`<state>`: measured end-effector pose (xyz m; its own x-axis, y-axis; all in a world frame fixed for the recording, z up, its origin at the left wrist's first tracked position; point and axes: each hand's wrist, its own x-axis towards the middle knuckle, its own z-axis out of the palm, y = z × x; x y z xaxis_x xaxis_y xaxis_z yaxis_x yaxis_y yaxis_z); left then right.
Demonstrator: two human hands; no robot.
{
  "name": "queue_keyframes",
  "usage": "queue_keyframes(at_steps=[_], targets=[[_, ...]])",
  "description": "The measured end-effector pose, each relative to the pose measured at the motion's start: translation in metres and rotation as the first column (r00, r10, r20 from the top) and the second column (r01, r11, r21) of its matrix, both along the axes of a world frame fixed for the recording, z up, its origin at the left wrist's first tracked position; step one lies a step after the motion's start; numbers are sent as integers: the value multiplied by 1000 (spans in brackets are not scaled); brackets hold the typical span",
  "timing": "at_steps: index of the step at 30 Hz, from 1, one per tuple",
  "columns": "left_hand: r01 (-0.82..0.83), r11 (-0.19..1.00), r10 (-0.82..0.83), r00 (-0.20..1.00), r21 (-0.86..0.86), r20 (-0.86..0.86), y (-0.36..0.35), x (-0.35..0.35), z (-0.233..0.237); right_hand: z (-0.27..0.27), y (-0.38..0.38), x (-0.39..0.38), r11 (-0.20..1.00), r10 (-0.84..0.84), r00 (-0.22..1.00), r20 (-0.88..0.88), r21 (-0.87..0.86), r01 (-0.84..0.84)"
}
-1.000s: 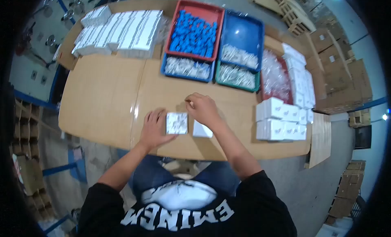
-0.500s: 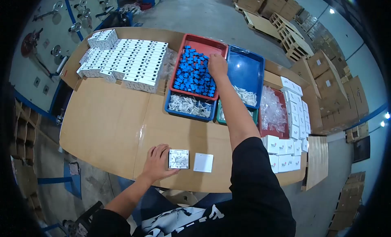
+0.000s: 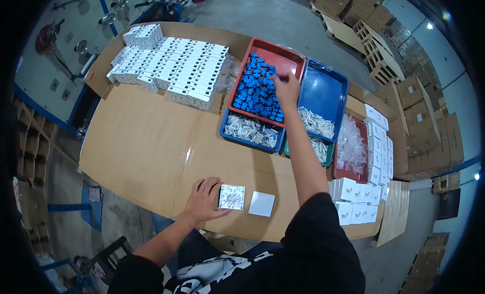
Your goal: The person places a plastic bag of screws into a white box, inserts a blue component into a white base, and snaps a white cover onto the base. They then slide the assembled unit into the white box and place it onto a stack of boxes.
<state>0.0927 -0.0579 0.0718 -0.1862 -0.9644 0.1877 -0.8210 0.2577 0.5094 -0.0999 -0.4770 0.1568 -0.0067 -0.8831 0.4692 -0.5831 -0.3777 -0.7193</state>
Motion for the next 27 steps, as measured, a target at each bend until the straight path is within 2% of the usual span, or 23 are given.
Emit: queue_keyframes(at_steps=[1, 2, 3, 4, 5, 6, 7, 8, 12, 15, 20, 21, 22, 23, 24, 27], targets=[[-12, 1000, 12, 1000, 13, -5, 0, 1, -1, -17, 23, 5, 981, 167, 935, 313, 46, -190], [0, 1000, 0, 1000, 8, 0, -1, 2, -1, -19, 61, 11, 923, 188, 816, 547, 185, -336], [11, 1000, -11, 1000, 10, 1, 1, 3, -2, -13, 106, 19, 858, 170, 731, 661, 265, -439], [15, 1000, -15, 1000, 17, -7, 1, 3, -4, -16, 143, 15, 716, 132, 584, 801, 330, -615], [5, 999, -4, 1000, 36, -22, -1, 1, -4, -17, 181, 22, 639, 40, 434, 900, 311, -704], [0, 1000, 0, 1000, 27, -11, 0, 1, -3, -14, 216, 26, 525, -61, 335, 940, 315, -791], [1, 1000, -1, 1000, 17, 2, 0, 1, -4, -16, 244, 28, 436, -94, 272, 958, 285, -853], [8, 1000, -9, 1000, 19, 11, 0, 2, -6, -19, 267, 33, 400, -127, 213, 969, 246, -883], [-22, 997, 17, 998, 74, 68, 4, 0, -12, -13, 321, 46, 401, -170, 314, 934, 356, -844], [-19, 996, 13, 997, 90, 75, 5, 1, -12, -12, 334, 47, 422, -102, 310, 945, 323, -847], [-19, 999, 17, 998, 43, 54, 6, 0, -12, -23, 341, 32, 351, -19, 388, 922, 370, -860], [-21, 999, 20, 999, 35, 38, 7, 0, -13, -24, 342, 28, 353, -28, 392, 919, 376, -857], [-20, 999, 23, 999, -48, 49, 7, 0, -17, -25, 343, 25, 383, 22, 389, 921, 352, -854], [-17, 999, 19, 999, -38, 45, 6, 1, -18, -28, 345, 22, 410, 70, 386, 920, 326, -852], [-10, 1000, 11, 999, -12, 40, 5, 1, -16, -34, 345, 15, 415, 30, 327, 945, 285, -864], [-16, 1000, 16, 1000, 25, 25, 6, 0, -13, -47, 345, 0, 468, 10, 327, 945, 285, -837]])
